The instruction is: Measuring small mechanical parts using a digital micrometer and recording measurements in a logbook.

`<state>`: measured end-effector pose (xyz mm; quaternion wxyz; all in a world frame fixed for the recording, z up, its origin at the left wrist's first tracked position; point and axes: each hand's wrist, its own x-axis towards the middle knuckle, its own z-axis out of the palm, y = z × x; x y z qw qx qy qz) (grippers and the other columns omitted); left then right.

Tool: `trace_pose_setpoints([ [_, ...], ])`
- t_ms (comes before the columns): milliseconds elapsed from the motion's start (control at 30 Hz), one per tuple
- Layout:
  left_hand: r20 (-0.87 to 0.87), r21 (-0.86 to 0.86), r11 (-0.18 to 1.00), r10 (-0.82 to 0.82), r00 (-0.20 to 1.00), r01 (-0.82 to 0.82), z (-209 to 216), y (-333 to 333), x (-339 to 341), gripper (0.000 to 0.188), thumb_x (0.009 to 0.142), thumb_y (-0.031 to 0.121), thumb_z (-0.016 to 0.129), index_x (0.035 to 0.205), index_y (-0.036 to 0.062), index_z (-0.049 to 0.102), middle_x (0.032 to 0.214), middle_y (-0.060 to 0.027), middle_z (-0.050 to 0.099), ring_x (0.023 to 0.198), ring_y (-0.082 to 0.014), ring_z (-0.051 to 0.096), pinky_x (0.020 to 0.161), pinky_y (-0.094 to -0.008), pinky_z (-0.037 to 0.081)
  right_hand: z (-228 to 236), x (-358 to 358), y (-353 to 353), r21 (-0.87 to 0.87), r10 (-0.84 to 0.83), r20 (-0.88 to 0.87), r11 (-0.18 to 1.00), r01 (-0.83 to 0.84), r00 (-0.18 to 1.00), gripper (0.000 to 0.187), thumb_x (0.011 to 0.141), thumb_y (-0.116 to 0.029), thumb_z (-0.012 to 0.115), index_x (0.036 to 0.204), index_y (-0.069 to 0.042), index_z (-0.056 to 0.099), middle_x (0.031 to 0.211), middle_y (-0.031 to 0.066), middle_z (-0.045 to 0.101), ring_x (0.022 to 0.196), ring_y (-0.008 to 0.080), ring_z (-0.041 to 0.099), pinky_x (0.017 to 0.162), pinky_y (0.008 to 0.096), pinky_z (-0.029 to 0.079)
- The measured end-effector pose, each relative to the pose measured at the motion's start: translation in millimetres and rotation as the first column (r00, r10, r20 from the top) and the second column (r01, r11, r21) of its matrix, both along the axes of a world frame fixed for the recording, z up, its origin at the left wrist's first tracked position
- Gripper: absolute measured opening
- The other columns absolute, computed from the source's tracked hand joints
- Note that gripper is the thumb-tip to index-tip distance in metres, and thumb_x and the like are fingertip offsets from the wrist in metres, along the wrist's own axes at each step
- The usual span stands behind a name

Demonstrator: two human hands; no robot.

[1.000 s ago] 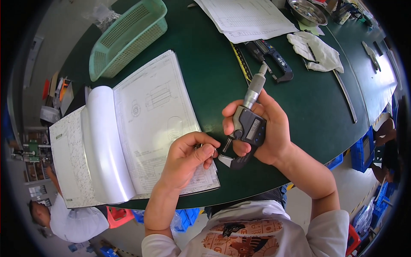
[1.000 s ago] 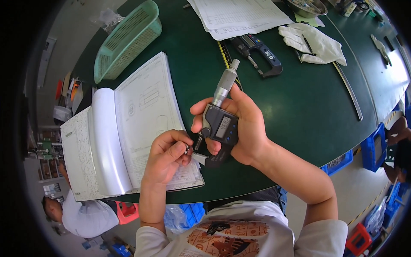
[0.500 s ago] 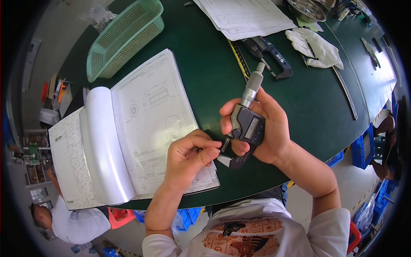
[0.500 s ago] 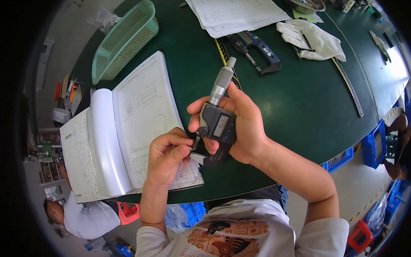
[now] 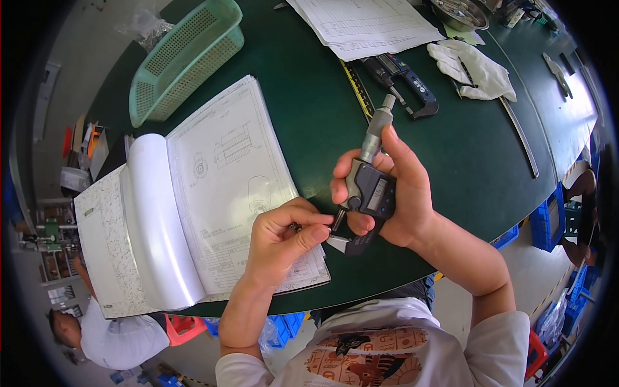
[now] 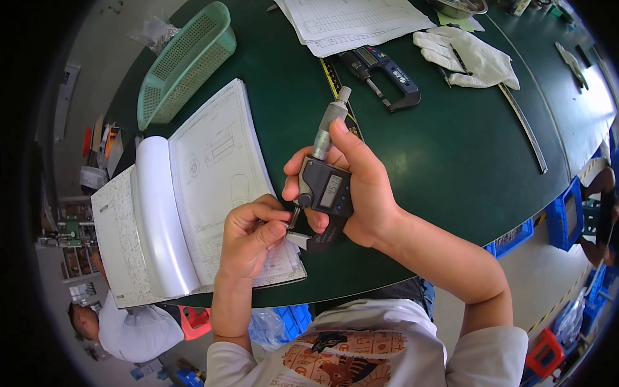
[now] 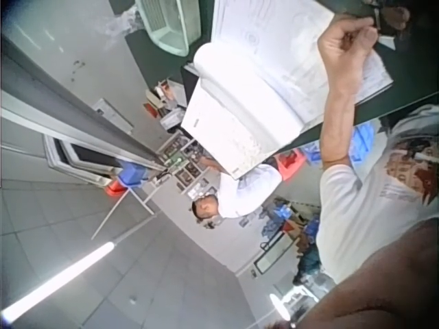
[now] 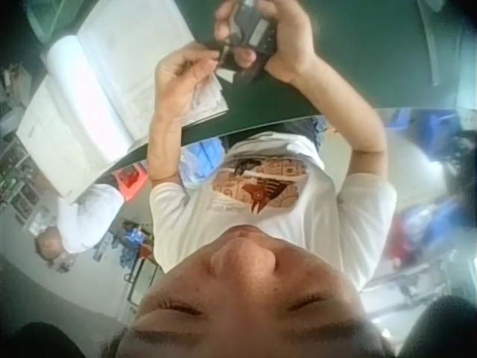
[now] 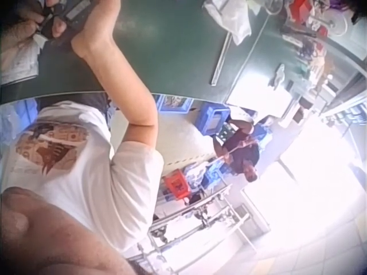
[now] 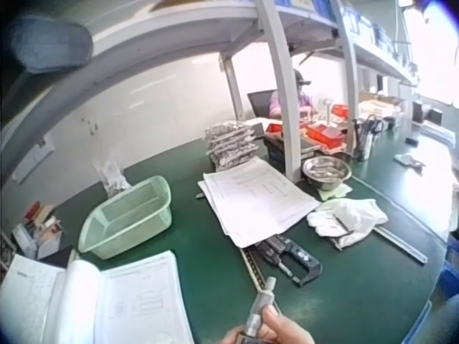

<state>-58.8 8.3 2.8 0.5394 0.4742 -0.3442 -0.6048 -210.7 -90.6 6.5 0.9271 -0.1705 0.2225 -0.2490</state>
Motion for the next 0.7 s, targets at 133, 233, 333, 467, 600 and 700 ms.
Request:
trace_pose_setpoints([
  [133, 0.015, -0.015, 1.0, -0.025, 1.0, 0.025, 0.0, -0.3, -0.3, 0.016, 0.072, 0.002, 0.064, 0.087, -0.0019, 0.061, 0.075, -0.0026, 0.053, 0.065, -0.0055, 0.045, 0.055, -0.0164, 0.033, -1.5, -0.9, 0.1, -0.049, -0.006, -0.016, 0.999, 0.005, 1.0, 0.061, 0.079, -0.061, 0.028, 0.08, -0.005, 0.053, 0.068, 0.011, 0.055, 0.04, 0.0155, 0.044, 0.035, 0.0243, 0.038],
  [233, -0.004, 0.064, 0.997, 0.045, 0.999, -0.044, 5.2, 0.8, -4.1, 0.021, 0.073, 0.003, 0.063, 0.092, -0.0026, 0.058, 0.075, -0.0025, 0.054, 0.062, -0.0047, 0.044, 0.053, -0.0157, 0.033, 0.7, -0.3, -0.2, -0.065, -0.024, -0.033, 0.998, 0.021, 0.999, 0.061, 0.079, -0.061, 0.028, 0.08, -0.005, 0.053, 0.068, 0.0112, 0.055, 0.04, 0.0153, 0.044, 0.035, 0.0242, 0.038],
  [333, -0.057, 0.096, 0.994, 0.056, 0.997, -0.05, 5.4, 1.1, -1.7, 0.021, 0.074, 0.005, 0.062, 0.093, -0.0026, 0.056, 0.073, -0.0019, 0.054, 0.058, -0.0037, 0.043, 0.05, -0.0151, 0.032, 1.2, -1.2, -1.2, -0.07, -0.003, -0.024, 0.998, 0.001, 1.0, 0.061, 0.079, -0.061, 0.028, 0.08, -0.005, 0.053, 0.068, 0.0113, 0.055, 0.04, 0.0153, 0.044, 0.036, 0.0241, 0.038],
  [467, -0.028, 0.112, 0.993, 0.03, 0.999, -0.027, 5.2, 0.5, -0.6, 0.016, 0.076, 0.009, 0.061, 0.088, -0.0015, 0.056, 0.069, -0.0012, 0.053, 0.054, -0.0029, 0.041, 0.046, -0.0149, 0.031, 2.3, -0.9, 0.3, -0.065, -0.009, -0.013, 0.998, 0.008, 1.0, 0.062, 0.08, -0.059, 0.028, 0.08, -0.003, 0.053, 0.067, 0.0107, 0.056, 0.039, 0.0153, 0.045, 0.038, 0.0238, 0.038],
  [600, -0.025, 0.108, 0.994, 0.019, 1.0, -0.016, 6.2, -0.1, 0.3, 0.016, 0.076, 0.011, 0.062, 0.087, -0.0011, 0.056, 0.068, -0.0013, 0.053, 0.053, -0.0033, 0.041, 0.046, -0.0151, 0.031, 3.2, 0.0, 1.9, -0.06, -0.032, -0.002, 0.998, 0.032, 0.999, 0.062, 0.082, -0.056, 0.024, 0.084, -0.001, 0.053, 0.067, 0.0102, 0.056, 0.04, 0.0153, 0.046, 0.04, 0.0243, 0.038],
  [700, -0.036, 0.106, 0.994, 0.03, 0.999, -0.026, 5.1, 0.2, -0.1, 0.016, 0.076, 0.01, 0.061, 0.087, -0.001, 0.057, 0.068, -0.0012, 0.053, 0.052, -0.0035, 0.041, 0.045, -0.0153, 0.031, 2.2, -0.8, 0.4, -0.025, -0.015, 0.028, 1.0, 0.016, 0.999, 0.062, 0.084, -0.053, 0.019, 0.087, 0.0, 0.052, 0.069, 0.0106, 0.056, 0.041, 0.0154, 0.046, 0.041, 0.0249, 0.039],
])
